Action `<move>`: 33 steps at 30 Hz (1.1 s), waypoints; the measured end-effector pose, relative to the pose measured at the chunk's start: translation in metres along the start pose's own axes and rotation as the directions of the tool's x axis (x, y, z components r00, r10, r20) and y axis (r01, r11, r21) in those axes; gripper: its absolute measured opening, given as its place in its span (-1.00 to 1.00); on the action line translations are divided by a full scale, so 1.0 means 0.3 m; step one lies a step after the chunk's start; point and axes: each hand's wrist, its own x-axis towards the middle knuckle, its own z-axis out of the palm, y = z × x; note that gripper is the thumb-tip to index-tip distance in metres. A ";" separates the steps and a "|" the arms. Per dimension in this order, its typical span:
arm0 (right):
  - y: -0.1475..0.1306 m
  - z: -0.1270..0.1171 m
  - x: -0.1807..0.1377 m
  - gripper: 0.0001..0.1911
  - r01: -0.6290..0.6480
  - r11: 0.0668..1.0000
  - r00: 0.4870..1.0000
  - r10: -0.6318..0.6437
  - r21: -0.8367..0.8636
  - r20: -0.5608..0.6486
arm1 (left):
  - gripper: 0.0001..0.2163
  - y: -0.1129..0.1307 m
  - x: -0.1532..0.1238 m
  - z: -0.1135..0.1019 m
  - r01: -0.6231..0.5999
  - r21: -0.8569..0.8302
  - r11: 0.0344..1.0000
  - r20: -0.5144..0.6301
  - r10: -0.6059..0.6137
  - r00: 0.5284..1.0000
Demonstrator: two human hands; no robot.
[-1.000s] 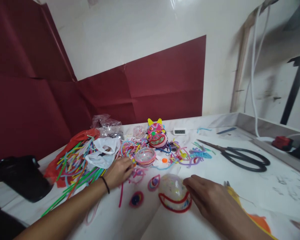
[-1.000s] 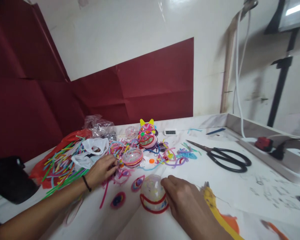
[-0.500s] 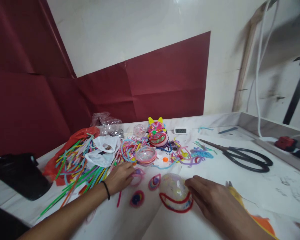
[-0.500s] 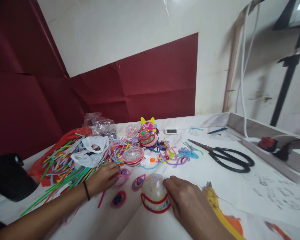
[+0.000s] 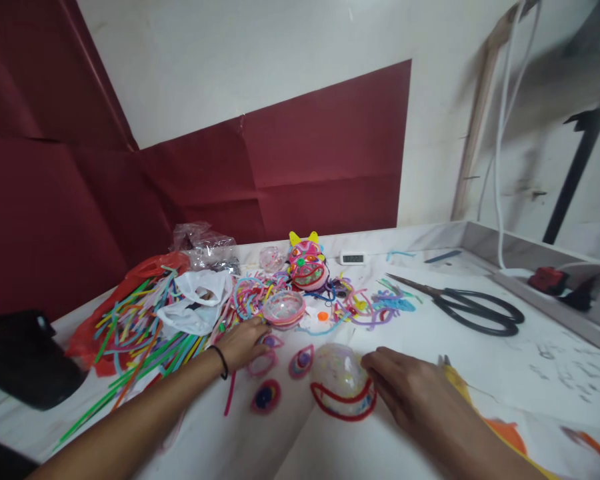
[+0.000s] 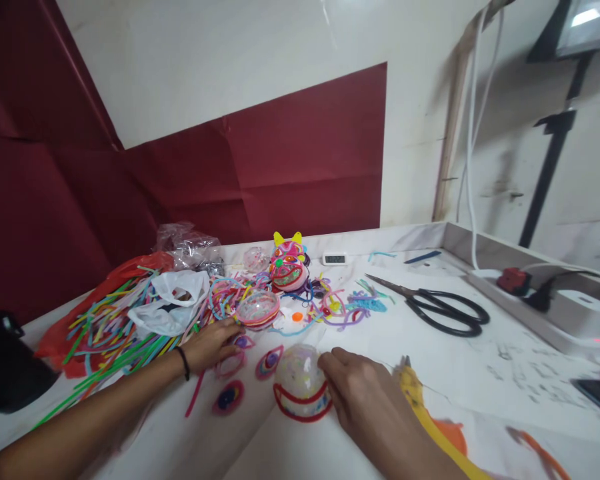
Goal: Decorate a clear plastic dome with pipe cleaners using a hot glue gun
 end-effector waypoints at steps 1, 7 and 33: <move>0.000 -0.001 0.000 -0.78 0.000 1.000 1.000 0.000 -0.001 0.003 | -0.79 -0.001 0.003 0.001 0.006 -0.009 1.000 0.007 -0.006 1.000; -0.003 0.001 -0.001 -0.77 0.020 1.000 1.000 -0.020 0.010 -0.005 | -0.81 0.002 0.004 -0.011 0.026 -0.058 0.998 0.005 -0.025 1.000; -0.316 0.017 0.303 -0.77 0.365 0.911 0.882 -0.272 -0.191 0.386 | -0.79 0.006 -0.103 -0.064 0.003 -0.804 0.595 -0.162 -0.225 0.961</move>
